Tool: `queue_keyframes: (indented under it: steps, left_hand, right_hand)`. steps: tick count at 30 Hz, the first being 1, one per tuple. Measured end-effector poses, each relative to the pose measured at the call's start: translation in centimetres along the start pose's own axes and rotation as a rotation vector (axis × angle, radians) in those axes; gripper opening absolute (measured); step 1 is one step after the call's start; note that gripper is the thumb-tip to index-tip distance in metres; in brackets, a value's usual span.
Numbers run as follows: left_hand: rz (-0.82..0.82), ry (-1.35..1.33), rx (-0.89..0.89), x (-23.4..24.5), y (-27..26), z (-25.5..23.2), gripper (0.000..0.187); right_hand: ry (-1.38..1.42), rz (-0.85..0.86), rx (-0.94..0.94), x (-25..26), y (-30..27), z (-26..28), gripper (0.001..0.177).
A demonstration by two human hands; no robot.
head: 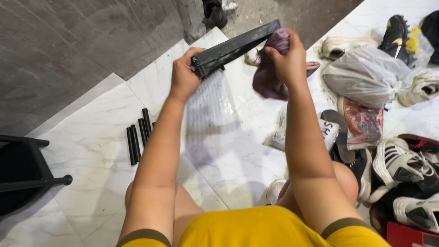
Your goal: The person sits on the floor and wipes a black plastic tray and several black cylindrical legs with a purple cloth. They then walk to a sink, rinse the cloth under running water, and return to continue wiping the tray and legs.
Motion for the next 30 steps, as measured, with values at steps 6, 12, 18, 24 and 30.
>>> queue_keyframes:
  steps: [6,12,18,24,30]
  left_hand:
    - [0.184,0.022,0.172,1.4,-1.4,2.0,0.032]
    - [0.042,0.125,-0.014,1.4,-3.7,3.7,0.03]
    - [-0.054,0.209,-0.028,0.2,-5.2,5.3,0.032]
    - [-0.063,0.127,-0.014,1.4,-5.8,6.6,0.028]
    - [-0.035,0.169,-0.083,2.4,-6.1,6.0,0.022]
  right_hand:
    - [0.92,0.511,-0.54,-5.4,-3.3,-7.7,0.043]
    - [1.141,0.353,-0.567,-9.0,-5.0,-9.1,0.044]
    - [-0.228,0.054,-0.328,-8.2,-4.4,-6.8,0.04]
    - [0.487,0.254,-0.4,-8.3,-5.1,-14.1,0.038]
    - [1.326,0.072,-0.403,-5.1,-7.2,-19.1,0.048]
Point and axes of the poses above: each hand's wrist, its own y-axis towards the middle knuckle, its own x-axis out of the back of the hand, z = x × y, the point moved 4 cm from there along y, towards the middle knuckle, and after that the axes turned 5 degrees about z, right-handed, at the moved point
